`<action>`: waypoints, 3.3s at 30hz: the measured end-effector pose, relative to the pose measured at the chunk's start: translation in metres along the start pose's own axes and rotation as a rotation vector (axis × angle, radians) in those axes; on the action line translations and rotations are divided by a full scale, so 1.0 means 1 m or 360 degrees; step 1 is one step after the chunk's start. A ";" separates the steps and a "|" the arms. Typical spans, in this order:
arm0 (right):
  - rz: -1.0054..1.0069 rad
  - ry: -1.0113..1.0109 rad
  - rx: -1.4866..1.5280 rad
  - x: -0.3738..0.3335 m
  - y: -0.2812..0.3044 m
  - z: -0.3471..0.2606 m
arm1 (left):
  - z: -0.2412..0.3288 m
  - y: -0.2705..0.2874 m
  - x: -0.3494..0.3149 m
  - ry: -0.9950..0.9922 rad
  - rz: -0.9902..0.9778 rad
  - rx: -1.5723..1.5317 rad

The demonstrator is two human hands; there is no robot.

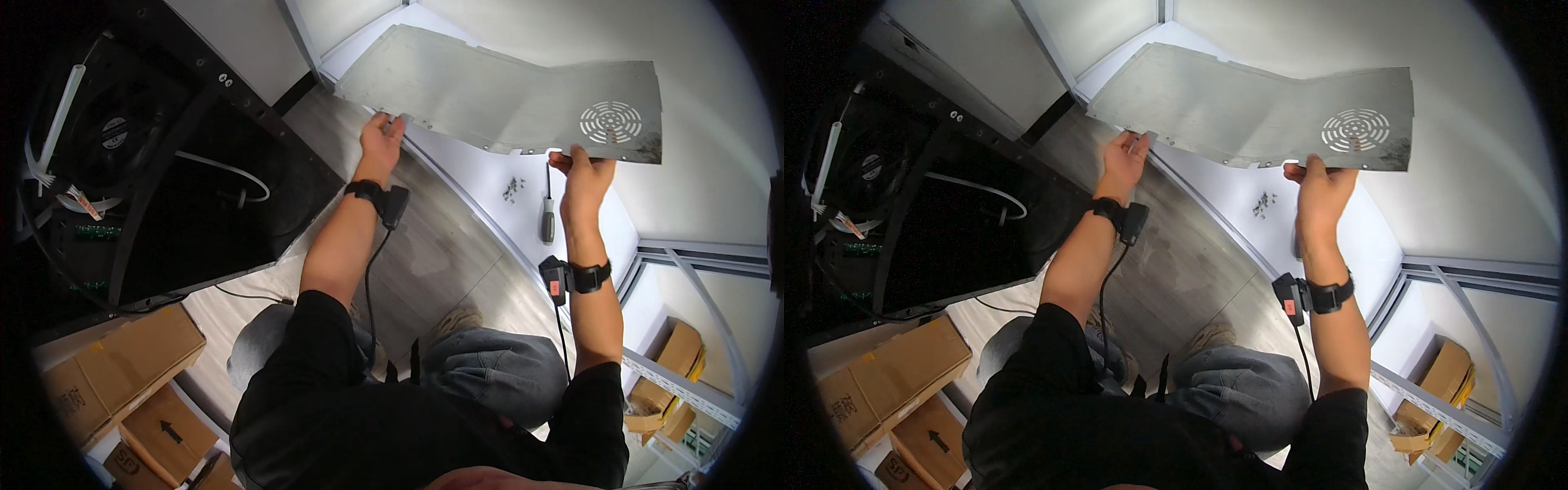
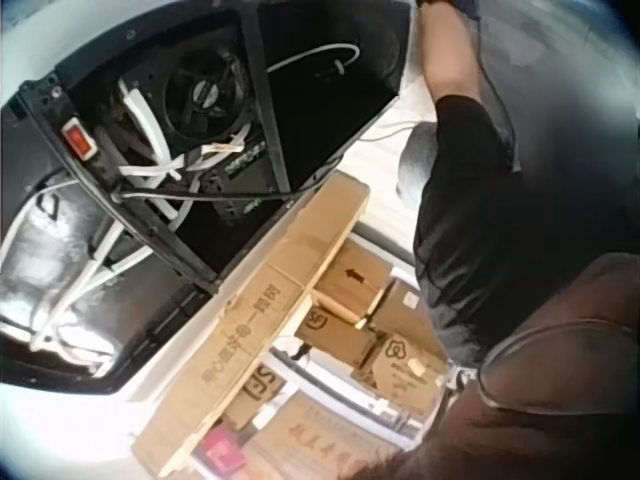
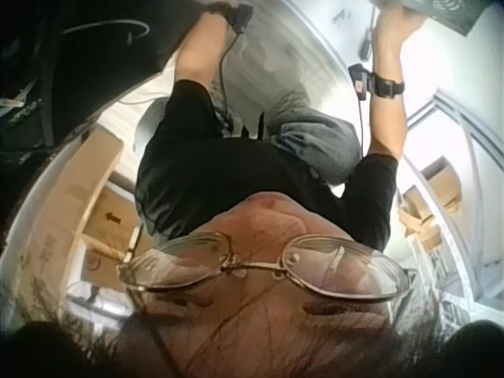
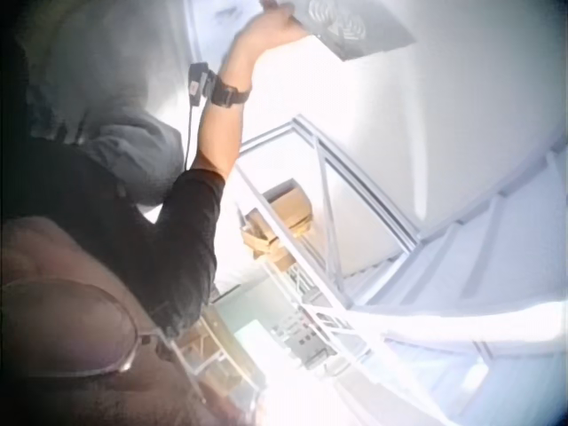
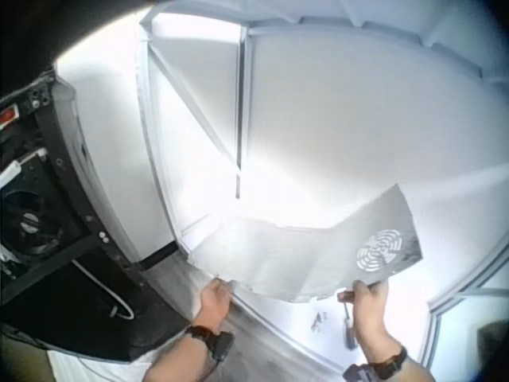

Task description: The person uses a screwdriver to remove screws from a metal panel on an electronic device, then removes the panel. They then use a blue cloth to wipe the exterior and interior surfaces of the device.

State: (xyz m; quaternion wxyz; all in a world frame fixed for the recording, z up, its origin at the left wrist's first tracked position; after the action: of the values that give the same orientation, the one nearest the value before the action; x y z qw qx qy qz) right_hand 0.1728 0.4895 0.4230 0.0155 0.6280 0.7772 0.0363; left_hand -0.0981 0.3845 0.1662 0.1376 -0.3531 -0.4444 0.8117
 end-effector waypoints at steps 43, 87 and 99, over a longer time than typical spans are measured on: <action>-0.0121 -0.0572 0.0323 0.034 -0.002 0.184 | -0.081 -0.034 -0.033 0.0065 -0.0594 0.2069; -0.0810 -0.1010 -0.0597 -0.015 0.008 0.214 | -0.098 0.004 -0.092 -0.0137 -0.0790 0.2463; -0.1757 -0.0351 -0.0509 -0.046 -0.067 0.096 | -0.006 0.036 -0.125 -0.0317 -0.0754 0.1902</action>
State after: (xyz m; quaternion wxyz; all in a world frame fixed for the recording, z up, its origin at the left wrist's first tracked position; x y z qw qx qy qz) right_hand 0.1241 0.4344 0.3218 0.2074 0.1199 0.9680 0.0742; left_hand -0.0017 0.3008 0.1909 0.4438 -0.0312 0.0070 0.8956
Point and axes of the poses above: each hand's wrist, its own x-axis towards the middle knuckle, its own y-axis out of the back of the hand, z = x × y, the point moved 4 cm from there along x, towards the middle knuckle, and after that the axes turned 7 degrees about -y, right-handed, at the moved point
